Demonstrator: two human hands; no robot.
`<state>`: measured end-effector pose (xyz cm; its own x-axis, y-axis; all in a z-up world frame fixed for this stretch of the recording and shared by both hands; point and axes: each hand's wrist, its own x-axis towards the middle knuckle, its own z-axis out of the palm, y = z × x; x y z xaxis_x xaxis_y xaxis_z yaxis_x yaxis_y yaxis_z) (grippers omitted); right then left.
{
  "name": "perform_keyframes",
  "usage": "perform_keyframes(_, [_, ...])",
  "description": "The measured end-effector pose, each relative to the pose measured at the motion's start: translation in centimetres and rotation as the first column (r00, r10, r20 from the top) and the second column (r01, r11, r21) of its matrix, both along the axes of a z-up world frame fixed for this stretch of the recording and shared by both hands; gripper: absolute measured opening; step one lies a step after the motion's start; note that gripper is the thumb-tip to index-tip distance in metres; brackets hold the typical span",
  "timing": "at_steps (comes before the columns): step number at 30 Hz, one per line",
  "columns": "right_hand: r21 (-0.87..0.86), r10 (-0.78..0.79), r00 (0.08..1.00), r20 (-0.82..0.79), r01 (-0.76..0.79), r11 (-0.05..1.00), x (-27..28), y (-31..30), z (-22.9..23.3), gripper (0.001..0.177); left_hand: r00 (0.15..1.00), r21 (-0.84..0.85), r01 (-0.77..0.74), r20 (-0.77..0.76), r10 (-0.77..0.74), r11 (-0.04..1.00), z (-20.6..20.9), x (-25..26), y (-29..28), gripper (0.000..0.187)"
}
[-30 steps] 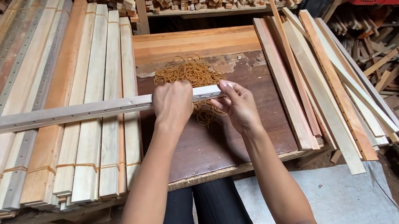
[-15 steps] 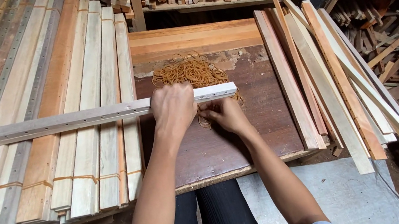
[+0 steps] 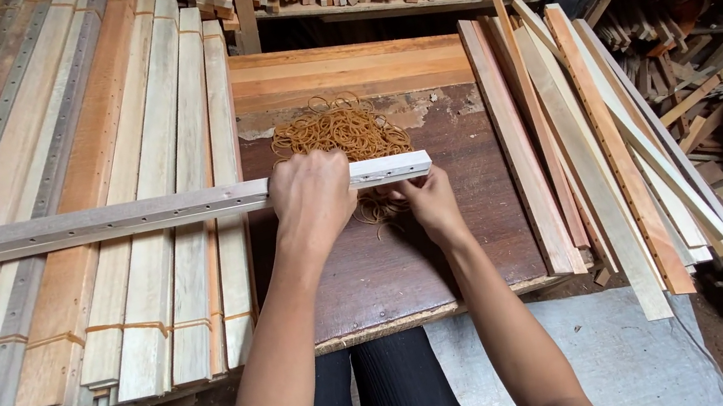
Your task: Bundling wooden slats together using rubber bands at a workbench
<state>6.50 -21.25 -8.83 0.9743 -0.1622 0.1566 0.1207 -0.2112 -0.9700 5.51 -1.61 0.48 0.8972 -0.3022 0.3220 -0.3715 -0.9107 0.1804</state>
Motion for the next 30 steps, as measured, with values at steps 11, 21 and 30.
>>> perform_keyframes(11, [0.65, 0.064, 0.973, 0.224, -0.198, 0.733, -0.8, -4.1, 1.9, 0.038, 1.0, 0.016, 0.024, 0.012, -0.024, 1.0, -0.3, 0.1, 0.3, 0.019])
perform_keyframes(21, [0.645, 0.322, 0.909, 0.264, -0.414, 0.642, -1.0, 2.1, 1.4, 0.056, 1.0, -0.017, 0.019, 0.006, -0.019, 1.0, 0.9, -0.5, 0.4, 0.018])
perform_keyframes(30, [0.713, 0.161, 0.952, 0.26, -0.302, 0.633, -8.8, 6.7, 0.0, 0.075, 0.999, -0.063, -0.016, 0.04, 0.019, 0.998, 2.8, -1.1, 0.2, 0.016])
